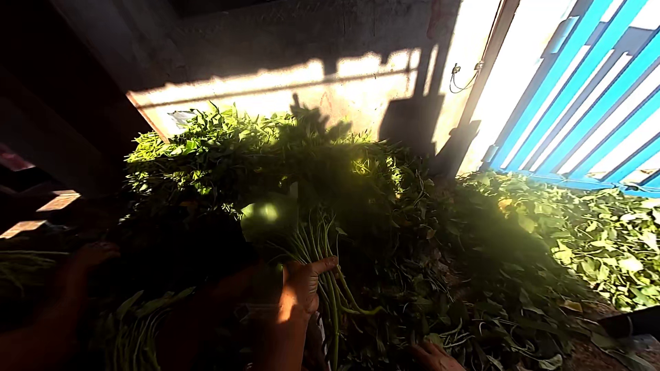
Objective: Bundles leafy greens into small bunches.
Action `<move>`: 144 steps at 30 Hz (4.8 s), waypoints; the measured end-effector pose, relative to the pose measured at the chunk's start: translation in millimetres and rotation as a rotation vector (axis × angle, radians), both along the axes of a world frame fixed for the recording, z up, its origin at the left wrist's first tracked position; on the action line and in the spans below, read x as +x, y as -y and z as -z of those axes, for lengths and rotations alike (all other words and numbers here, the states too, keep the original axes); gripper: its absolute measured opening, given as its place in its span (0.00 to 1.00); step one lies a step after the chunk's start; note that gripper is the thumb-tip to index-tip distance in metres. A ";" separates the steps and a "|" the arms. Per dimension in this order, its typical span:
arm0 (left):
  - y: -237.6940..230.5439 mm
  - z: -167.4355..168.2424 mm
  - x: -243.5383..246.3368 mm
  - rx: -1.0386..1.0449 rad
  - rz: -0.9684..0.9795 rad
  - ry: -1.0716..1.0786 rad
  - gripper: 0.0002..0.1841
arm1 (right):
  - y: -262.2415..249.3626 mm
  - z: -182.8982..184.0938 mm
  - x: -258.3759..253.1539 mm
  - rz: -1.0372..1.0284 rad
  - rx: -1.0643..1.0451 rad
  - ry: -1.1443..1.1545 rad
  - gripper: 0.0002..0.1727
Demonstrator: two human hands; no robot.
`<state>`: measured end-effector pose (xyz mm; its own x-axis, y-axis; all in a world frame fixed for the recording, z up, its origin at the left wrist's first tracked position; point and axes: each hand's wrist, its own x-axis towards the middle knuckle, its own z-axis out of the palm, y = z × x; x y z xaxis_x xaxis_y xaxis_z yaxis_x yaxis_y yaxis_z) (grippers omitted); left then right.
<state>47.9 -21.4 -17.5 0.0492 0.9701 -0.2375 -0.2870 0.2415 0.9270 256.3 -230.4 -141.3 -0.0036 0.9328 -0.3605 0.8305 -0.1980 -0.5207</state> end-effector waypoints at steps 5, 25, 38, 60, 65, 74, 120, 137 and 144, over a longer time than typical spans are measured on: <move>14.6 12.7 18.1 0.018 0.132 -0.018 0.23 | -85.3 -46.9 -47.3 0.413 0.655 -0.797 0.18; 5.8 -13.1 -7.1 0.001 0.063 -0.025 0.15 | -92.9 -40.0 4.8 -0.023 -0.159 -0.007 0.39; 21.0 -1.0 13.0 -0.009 0.208 0.096 0.11 | -109.6 -8.6 -83.4 0.079 0.355 -1.190 0.17; -5.4 -10.2 1.4 0.062 -0.162 -0.031 0.15 | -10.0 162.9 -95.4 -0.319 -0.517 -0.150 0.25; -7.0 -13.6 -6.2 -0.019 -0.155 0.024 0.10 | -44.4 171.0 -64.1 0.412 -0.126 -0.020 0.21; -9.1 -16.0 1.1 0.043 -0.162 -0.013 0.10 | -77.6 161.4 -24.3 1.184 -0.539 -0.607 0.33; -6.2 -20.4 6.0 -0.051 -0.155 0.034 0.12 | -103.4 104.9 13.4 0.890 -0.131 -1.879 0.08; -1.6 -14.4 8.9 -0.150 -0.129 0.064 0.15 | 13.8 25.8 83.5 0.366 -0.200 -0.336 0.19; -1.2 -4.4 9.8 -0.144 -0.052 0.047 0.19 | 4.7 -6.5 37.2 0.623 0.173 -1.011 0.19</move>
<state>57.7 -20.2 -13.1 0.0147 0.9279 -0.3725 -0.3451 0.3544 0.8691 293.5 -235.0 -134.8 0.2566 0.9105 -0.3243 -0.1833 -0.2836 -0.9413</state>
